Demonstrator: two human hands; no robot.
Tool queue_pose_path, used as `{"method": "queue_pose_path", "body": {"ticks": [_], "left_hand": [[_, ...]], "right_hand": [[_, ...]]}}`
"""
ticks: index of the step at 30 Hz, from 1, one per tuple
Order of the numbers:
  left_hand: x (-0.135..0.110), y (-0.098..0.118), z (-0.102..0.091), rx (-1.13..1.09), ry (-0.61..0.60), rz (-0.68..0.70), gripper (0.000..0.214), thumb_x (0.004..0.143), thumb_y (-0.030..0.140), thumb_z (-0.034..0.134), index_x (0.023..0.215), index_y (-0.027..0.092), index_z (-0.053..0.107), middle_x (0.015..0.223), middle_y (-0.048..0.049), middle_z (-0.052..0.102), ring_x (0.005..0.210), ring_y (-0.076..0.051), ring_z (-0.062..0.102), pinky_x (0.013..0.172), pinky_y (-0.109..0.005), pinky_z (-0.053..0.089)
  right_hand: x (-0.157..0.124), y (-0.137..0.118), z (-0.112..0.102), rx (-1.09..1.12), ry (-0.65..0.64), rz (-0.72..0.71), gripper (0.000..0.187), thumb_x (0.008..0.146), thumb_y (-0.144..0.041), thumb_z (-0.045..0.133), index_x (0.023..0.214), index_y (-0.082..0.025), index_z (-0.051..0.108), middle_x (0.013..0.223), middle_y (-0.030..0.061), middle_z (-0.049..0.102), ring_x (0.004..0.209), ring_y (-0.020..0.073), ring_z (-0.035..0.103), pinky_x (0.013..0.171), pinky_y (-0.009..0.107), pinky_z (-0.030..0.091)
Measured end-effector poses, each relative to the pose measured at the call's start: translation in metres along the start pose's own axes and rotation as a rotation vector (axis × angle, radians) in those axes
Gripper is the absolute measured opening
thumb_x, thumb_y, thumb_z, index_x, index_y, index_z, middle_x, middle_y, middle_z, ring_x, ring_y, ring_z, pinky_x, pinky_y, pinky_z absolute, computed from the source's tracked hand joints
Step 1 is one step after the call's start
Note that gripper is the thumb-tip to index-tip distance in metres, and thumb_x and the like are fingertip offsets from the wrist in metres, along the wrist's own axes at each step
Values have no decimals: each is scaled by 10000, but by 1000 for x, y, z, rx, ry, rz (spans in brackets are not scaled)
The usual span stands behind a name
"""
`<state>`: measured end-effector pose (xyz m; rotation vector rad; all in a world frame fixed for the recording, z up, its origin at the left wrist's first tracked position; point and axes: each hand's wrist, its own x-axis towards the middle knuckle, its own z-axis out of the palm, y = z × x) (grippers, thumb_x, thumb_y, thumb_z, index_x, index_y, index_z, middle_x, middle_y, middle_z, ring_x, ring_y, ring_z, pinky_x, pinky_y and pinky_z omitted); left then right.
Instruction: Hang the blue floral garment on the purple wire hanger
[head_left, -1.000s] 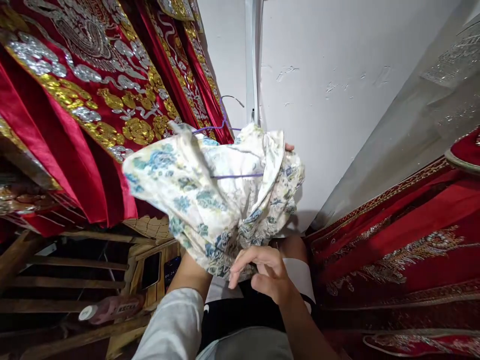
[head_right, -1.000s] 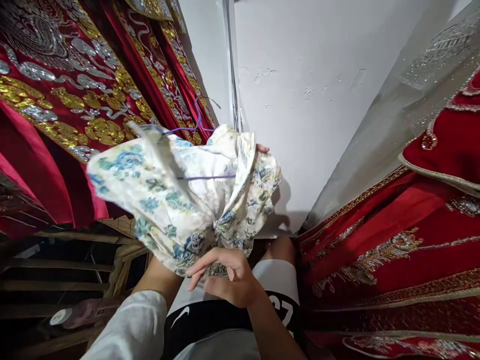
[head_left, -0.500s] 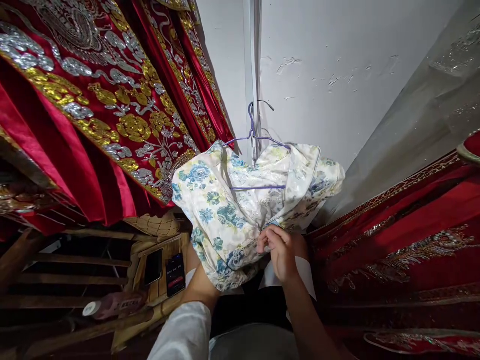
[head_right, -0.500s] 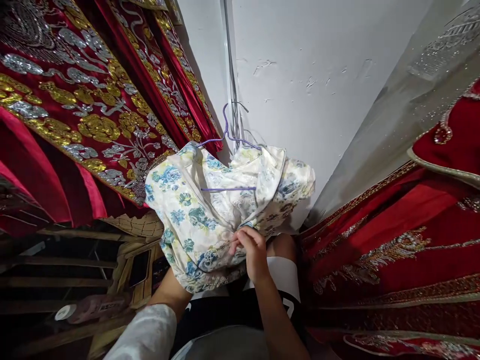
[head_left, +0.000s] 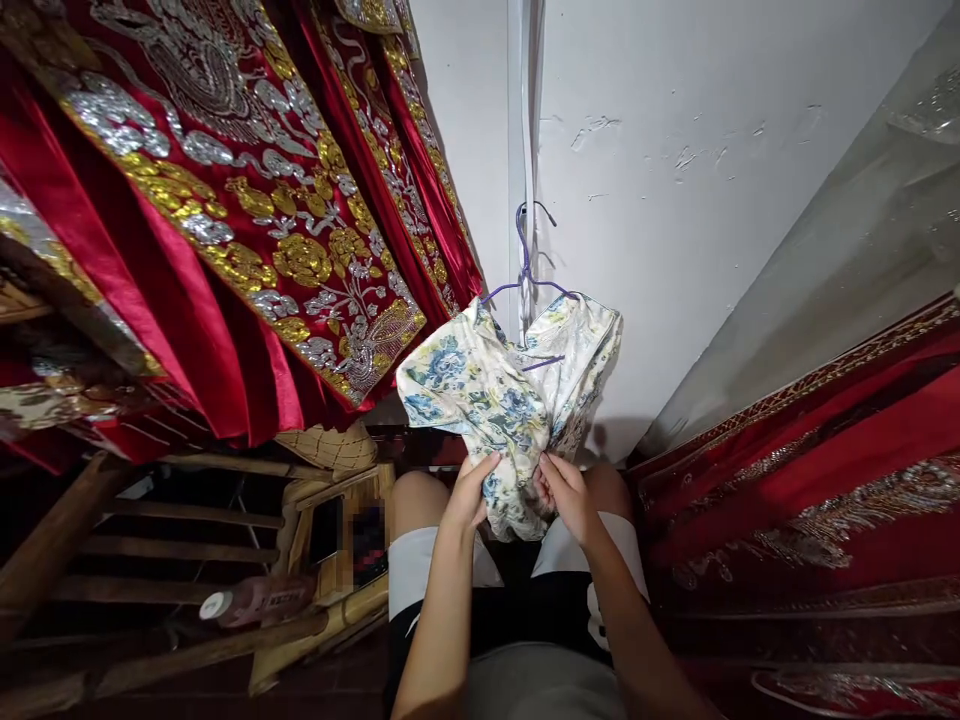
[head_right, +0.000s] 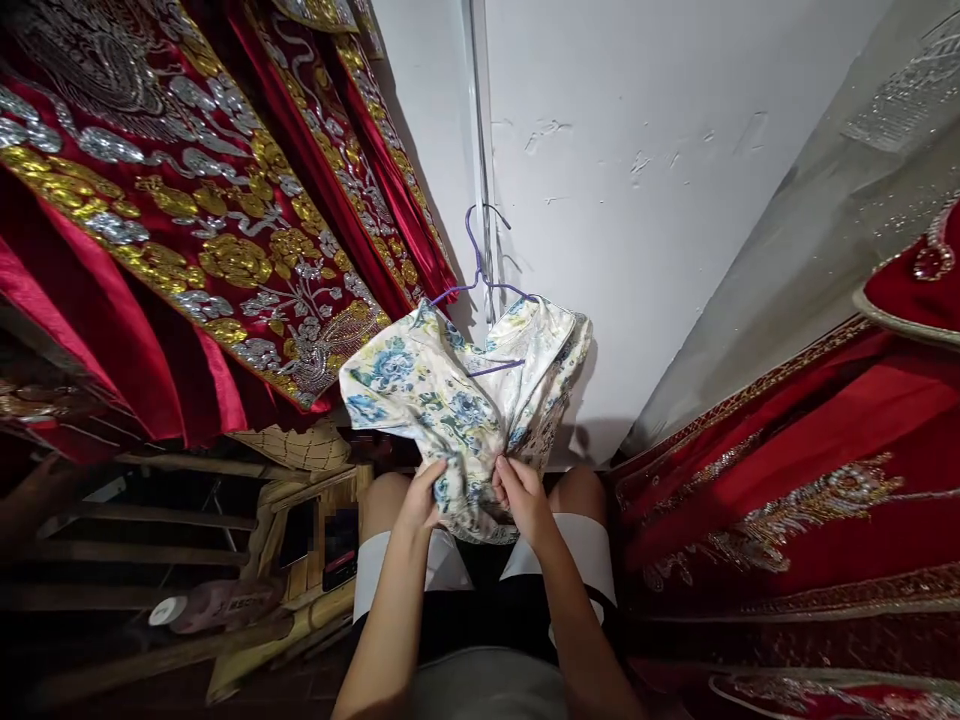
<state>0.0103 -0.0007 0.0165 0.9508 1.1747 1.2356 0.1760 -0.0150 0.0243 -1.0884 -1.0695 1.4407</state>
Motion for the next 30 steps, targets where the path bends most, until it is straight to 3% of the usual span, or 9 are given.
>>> {"method": "queue_pose_path", "body": {"ticks": [4,8,12,19,22,23,25,28,30], "left_hand": [[-6,6,15,-390,-26,-90,575,562,485,911,1015,188,721,1019,-117,776,1084,-338,725,952,-433,562],[-14,7,21,-451,-8,-121,559,534,422,941,997,186,734,1015,-109,784,1096,-341,721,975,-432,549],[-8,3,18,-438,17,-87,509,581,432,904,997,196,730,1042,-102,777,1078,-323,718,929,-395,555],[10,-12,-1,-242,642,289,289,788,456,673,967,251,573,1116,-61,710,1050,-212,684,871,-313,525],[-3,-20,3,-25,768,493,178,908,428,561,957,258,568,1046,-57,656,998,-212,645,882,-330,508],[-9,-23,7,51,736,540,164,924,417,550,929,255,578,972,-51,640,942,-216,629,863,-335,504],[-19,-30,20,173,542,615,142,927,373,553,890,244,599,865,-42,614,846,-218,603,816,-341,498],[-24,-41,39,319,156,692,142,885,252,567,1004,211,633,946,-67,647,894,-221,616,821,-341,498],[-23,-46,46,381,4,704,244,858,184,560,1095,195,615,1028,-85,654,951,-215,619,828,-324,495]], "right_hand": [[4,4,4,31,66,-28,516,753,-721,697,663,-231,561,546,-15,540,463,126,406,457,284,280],[4,3,-1,70,83,-1,322,775,-517,695,684,-234,571,518,-27,519,467,130,404,459,276,280],[1,-3,-2,156,159,-2,320,742,-414,648,554,-237,460,445,-36,430,444,116,329,454,280,236],[-3,-1,-1,178,217,22,313,730,-453,700,572,-219,564,443,-32,431,444,113,320,466,286,226],[-3,1,-2,265,172,-18,327,730,-472,708,575,-218,572,431,-44,373,442,108,299,475,292,236],[-3,1,-2,287,150,-29,325,735,-475,704,581,-220,575,431,-46,363,445,110,300,479,294,246],[-4,1,0,312,117,-37,331,737,-475,698,571,-225,557,432,-47,356,445,111,305,485,295,268],[-7,1,6,251,138,-33,352,707,-455,698,527,-219,509,439,-51,367,431,95,318,479,278,277],[-9,2,9,183,155,-31,317,693,-405,703,517,-203,535,436,-48,394,427,89,343,472,263,265]]}}
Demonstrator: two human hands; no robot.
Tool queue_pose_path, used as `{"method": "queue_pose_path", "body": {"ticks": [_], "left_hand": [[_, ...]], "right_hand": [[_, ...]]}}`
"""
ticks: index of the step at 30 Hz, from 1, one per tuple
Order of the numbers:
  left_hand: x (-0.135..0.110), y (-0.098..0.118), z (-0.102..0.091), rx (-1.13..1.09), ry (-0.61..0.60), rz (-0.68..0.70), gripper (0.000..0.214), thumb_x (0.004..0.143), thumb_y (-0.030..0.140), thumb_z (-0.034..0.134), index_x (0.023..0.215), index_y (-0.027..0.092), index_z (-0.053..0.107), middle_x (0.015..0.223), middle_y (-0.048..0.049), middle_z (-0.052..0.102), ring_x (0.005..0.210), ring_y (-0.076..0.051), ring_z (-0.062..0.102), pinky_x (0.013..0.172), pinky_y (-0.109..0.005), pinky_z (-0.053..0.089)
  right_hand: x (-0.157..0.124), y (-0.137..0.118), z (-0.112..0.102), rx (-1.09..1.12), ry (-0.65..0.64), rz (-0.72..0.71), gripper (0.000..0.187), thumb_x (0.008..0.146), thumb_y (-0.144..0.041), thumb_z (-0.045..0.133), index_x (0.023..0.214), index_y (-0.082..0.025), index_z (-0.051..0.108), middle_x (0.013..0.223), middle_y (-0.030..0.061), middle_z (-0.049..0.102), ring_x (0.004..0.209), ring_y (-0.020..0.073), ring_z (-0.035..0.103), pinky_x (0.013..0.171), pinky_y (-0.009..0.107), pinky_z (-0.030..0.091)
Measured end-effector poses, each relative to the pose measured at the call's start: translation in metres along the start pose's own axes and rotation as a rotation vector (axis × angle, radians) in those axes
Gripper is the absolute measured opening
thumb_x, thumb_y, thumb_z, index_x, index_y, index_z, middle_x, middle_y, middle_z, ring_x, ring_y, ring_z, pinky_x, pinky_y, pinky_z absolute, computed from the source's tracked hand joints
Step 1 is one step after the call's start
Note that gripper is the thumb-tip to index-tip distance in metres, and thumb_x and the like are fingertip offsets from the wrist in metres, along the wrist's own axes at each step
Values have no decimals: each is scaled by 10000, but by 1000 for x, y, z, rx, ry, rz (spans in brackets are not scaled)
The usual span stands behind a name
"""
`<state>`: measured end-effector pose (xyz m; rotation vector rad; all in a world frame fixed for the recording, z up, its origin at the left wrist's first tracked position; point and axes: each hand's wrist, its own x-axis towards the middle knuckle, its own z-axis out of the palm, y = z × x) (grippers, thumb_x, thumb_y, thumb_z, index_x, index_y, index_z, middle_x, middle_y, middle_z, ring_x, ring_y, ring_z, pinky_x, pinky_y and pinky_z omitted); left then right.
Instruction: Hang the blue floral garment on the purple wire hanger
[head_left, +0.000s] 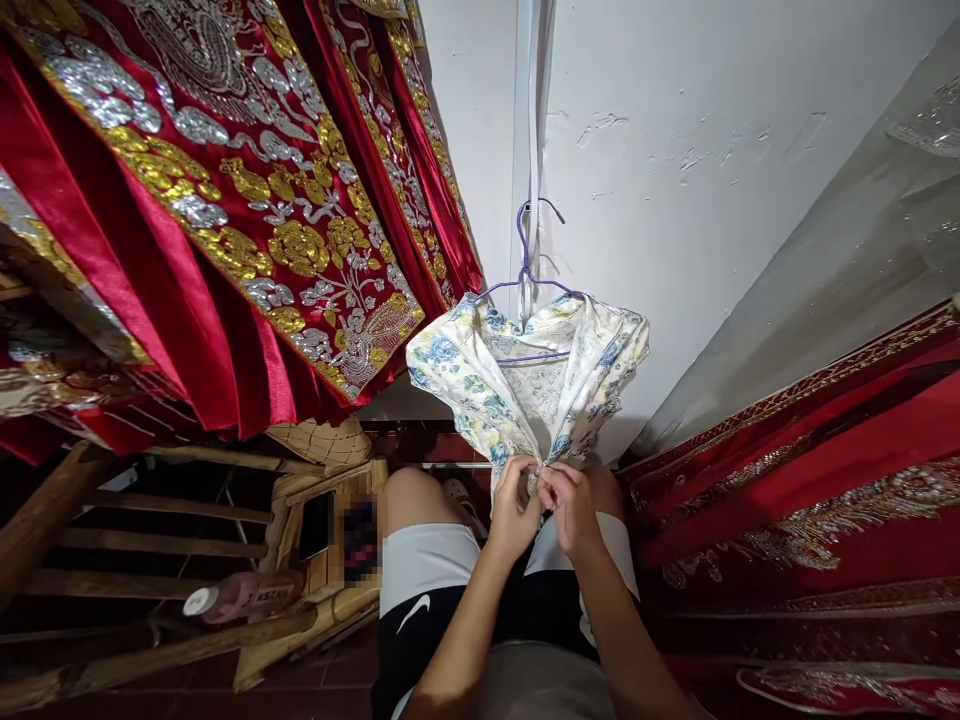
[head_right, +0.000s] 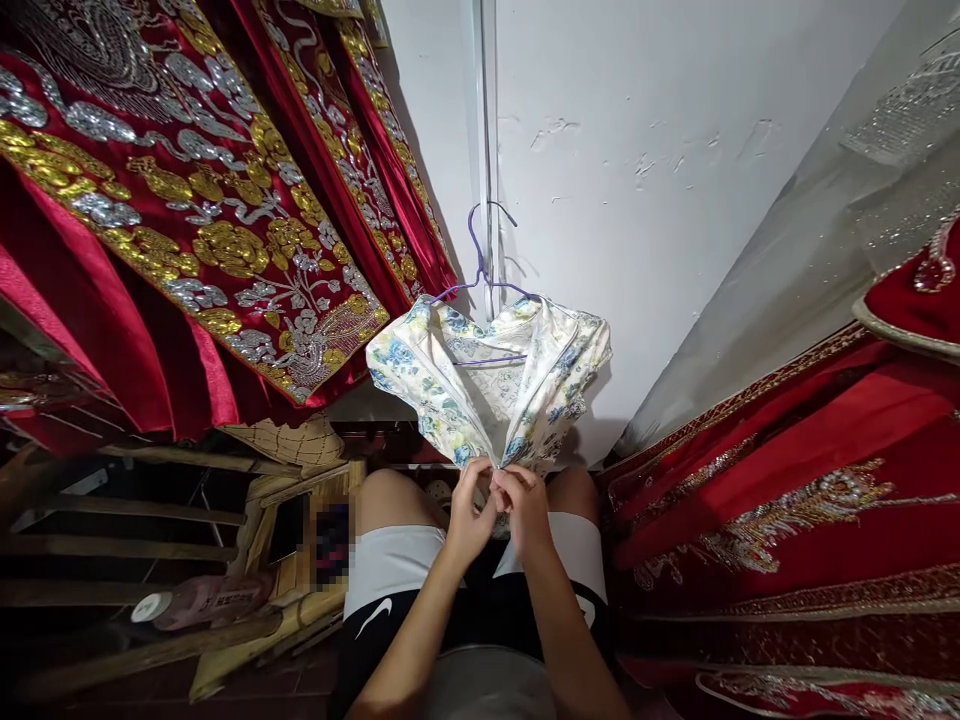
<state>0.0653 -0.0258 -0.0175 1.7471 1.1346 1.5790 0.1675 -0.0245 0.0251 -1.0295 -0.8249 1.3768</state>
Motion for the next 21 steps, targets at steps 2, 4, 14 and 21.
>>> {"method": "queue_pose_path", "body": {"ticks": [2,4,14,21], "left_hand": [[1,-3,3,2,-65,-1,212,862,151,537,1058,195,606,985,-67,654,913,-192,614,795,-291,485],[1,-5,2,4,-73,-11,114,883,146,516,943,196,599,875,-33,633,820,-166,593,742,-261,463],[-5,-9,-7,37,-19,-108,178,888,213,552,713,192,533,668,24,525,642,-124,494,630,-233,372],[-6,-16,4,-25,29,-114,207,783,187,477,609,205,367,572,40,365,552,-112,367,562,-256,271]], "right_hand": [[-1,-1,0,-75,-17,-9,264,698,-354,698,525,-188,587,426,-39,426,432,95,383,470,254,277],[-1,-4,-2,-174,-61,-33,237,713,-330,684,536,-185,623,435,-22,482,446,111,433,476,251,322],[9,-18,-34,-727,-12,-472,225,854,-350,645,706,-199,722,602,20,665,544,157,571,541,274,430],[59,-58,-23,-809,99,-925,199,930,-318,602,773,-225,681,746,30,721,701,186,658,671,301,503]]}}
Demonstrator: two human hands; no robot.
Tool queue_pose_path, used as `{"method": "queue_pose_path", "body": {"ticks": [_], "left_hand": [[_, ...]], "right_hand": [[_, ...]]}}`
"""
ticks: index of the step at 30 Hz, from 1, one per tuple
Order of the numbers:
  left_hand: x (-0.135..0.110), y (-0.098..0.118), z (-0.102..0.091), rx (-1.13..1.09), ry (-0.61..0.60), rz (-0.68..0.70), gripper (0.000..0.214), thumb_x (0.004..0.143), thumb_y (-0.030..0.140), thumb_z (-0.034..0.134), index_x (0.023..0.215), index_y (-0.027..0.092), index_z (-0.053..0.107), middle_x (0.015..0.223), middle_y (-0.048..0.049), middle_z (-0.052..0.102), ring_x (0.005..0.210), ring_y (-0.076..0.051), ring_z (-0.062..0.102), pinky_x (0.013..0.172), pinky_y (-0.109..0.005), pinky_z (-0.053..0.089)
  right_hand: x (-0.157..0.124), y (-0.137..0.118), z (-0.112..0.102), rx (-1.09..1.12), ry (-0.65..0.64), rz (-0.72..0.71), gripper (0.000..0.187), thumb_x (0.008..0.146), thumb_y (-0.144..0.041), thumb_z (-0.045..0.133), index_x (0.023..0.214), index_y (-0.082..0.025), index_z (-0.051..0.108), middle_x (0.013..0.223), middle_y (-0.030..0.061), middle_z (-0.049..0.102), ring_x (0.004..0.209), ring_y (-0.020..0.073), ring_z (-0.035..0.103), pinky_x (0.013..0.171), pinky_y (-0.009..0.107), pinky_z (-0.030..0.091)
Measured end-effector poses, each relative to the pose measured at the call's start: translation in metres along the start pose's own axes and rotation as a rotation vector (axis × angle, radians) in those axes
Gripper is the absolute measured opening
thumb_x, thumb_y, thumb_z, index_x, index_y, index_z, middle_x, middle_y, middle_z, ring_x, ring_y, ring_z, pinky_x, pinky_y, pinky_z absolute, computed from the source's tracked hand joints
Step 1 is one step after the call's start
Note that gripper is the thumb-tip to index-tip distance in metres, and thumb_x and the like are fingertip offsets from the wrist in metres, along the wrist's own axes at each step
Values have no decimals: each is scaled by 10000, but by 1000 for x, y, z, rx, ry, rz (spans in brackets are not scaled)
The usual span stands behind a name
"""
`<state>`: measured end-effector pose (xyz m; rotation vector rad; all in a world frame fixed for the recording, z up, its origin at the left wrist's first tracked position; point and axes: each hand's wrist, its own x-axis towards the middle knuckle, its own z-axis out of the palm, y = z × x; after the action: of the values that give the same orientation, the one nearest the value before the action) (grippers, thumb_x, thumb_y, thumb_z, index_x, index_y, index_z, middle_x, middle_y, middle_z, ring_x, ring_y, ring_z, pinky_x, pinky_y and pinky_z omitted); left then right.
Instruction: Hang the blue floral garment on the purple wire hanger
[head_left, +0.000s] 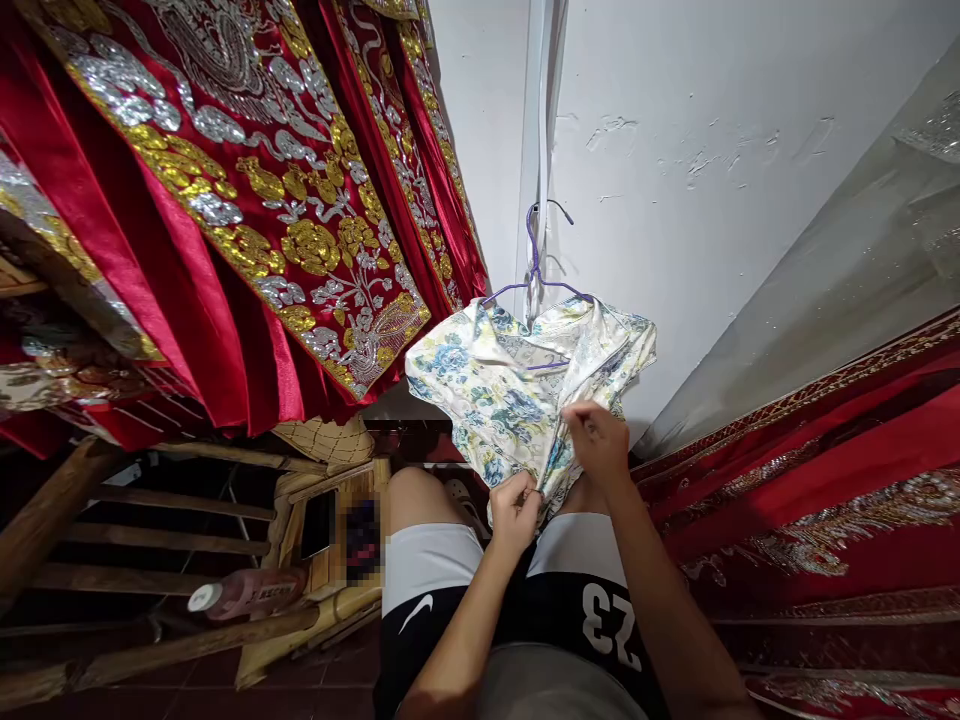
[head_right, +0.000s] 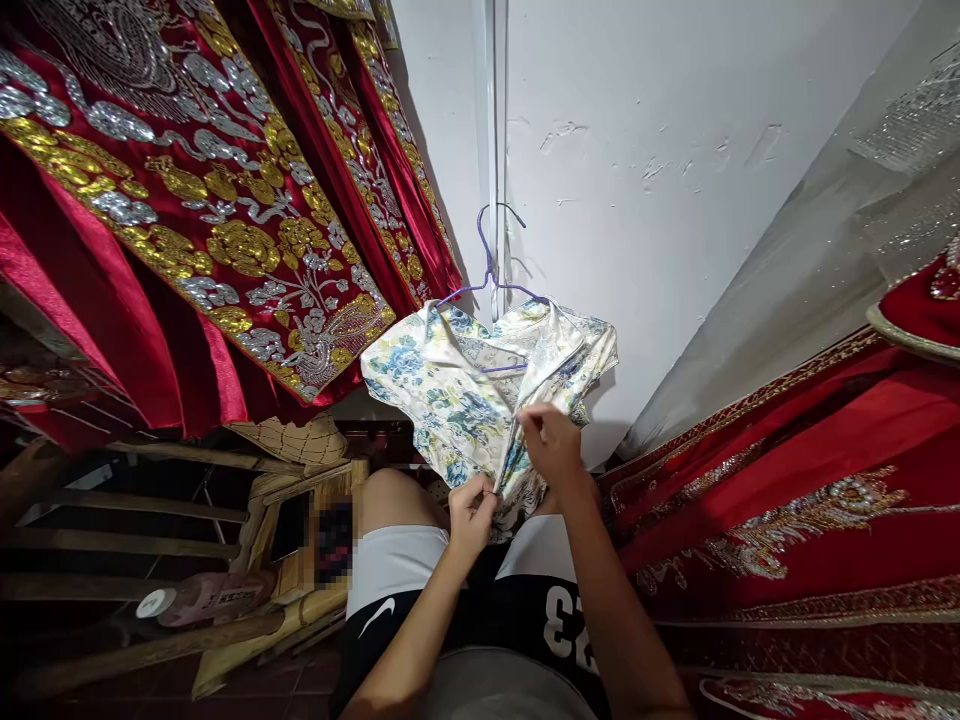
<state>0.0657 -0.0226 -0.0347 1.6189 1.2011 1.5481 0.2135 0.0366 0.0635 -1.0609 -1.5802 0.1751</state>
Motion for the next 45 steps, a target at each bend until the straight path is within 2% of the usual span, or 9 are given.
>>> {"method": "queue_pose_path", "body": {"ticks": [8,16,18,20,25,31,34,39,45], "left_hand": [[-7,-12,11,-2,-34,-12,229,767,194,443,604,218,284,547,45,286,528,-118,317,549,-273,241],[-6,-18,2,44,-129,17,155,795,168,518,675,209,428,634,31,443,615,-135,456,602,-261,335],[14,-10,-5,19,-175,70,69,852,183,547,909,207,577,795,-6,599,759,-167,584,717,-283,447],[44,6,-14,-39,-171,149,276,932,217,547,1207,204,557,961,-52,673,901,-191,645,841,-328,497],[137,74,-31,-48,-47,405,383,1057,309,459,1428,220,490,1021,-73,687,934,-181,649,883,-335,510],[183,122,-42,178,-80,555,276,1018,351,578,1226,186,654,1036,-70,692,791,-143,623,740,-276,510],[188,129,-47,216,-66,572,326,1010,343,595,1301,196,612,1011,-53,695,736,-128,604,711,-264,496],[195,141,-48,326,-67,667,205,1034,307,536,940,171,657,899,-49,678,838,-162,620,775,-280,483],[198,142,-47,267,12,671,165,1003,252,574,859,176,602,802,-9,606,759,-137,563,722,-261,441]], "right_hand": [[109,-26,16,23,292,-312,197,949,-280,594,772,-210,642,669,5,609,600,147,525,571,295,415],[112,-36,15,236,309,-282,113,942,-254,649,843,-211,682,718,-4,651,664,148,616,633,303,499],[105,-40,14,316,292,-207,95,938,-275,662,879,-208,697,737,2,680,674,153,655,626,300,528],[98,-46,13,369,272,-135,111,936,-304,673,900,-202,700,740,6,699,642,149,663,583,288,533],[88,-60,11,428,223,-54,161,951,-354,664,911,-199,683,762,29,721,594,141,658,549,283,551],[91,-54,7,381,234,-147,114,944,-315,666,930,-207,702,767,25,703,602,148,645,568,301,544],[95,-53,3,315,181,-211,109,943,-298,661,905,-209,713,769,18,691,590,133,610,561,290,510],[94,-46,8,232,137,-357,104,953,-268,649,912,-223,734,748,10,703,584,118,601,555,258,488],[100,-16,26,86,35,-384,177,957,-325,610,909,-228,749,783,44,757,578,135,629,599,263,530]]}}
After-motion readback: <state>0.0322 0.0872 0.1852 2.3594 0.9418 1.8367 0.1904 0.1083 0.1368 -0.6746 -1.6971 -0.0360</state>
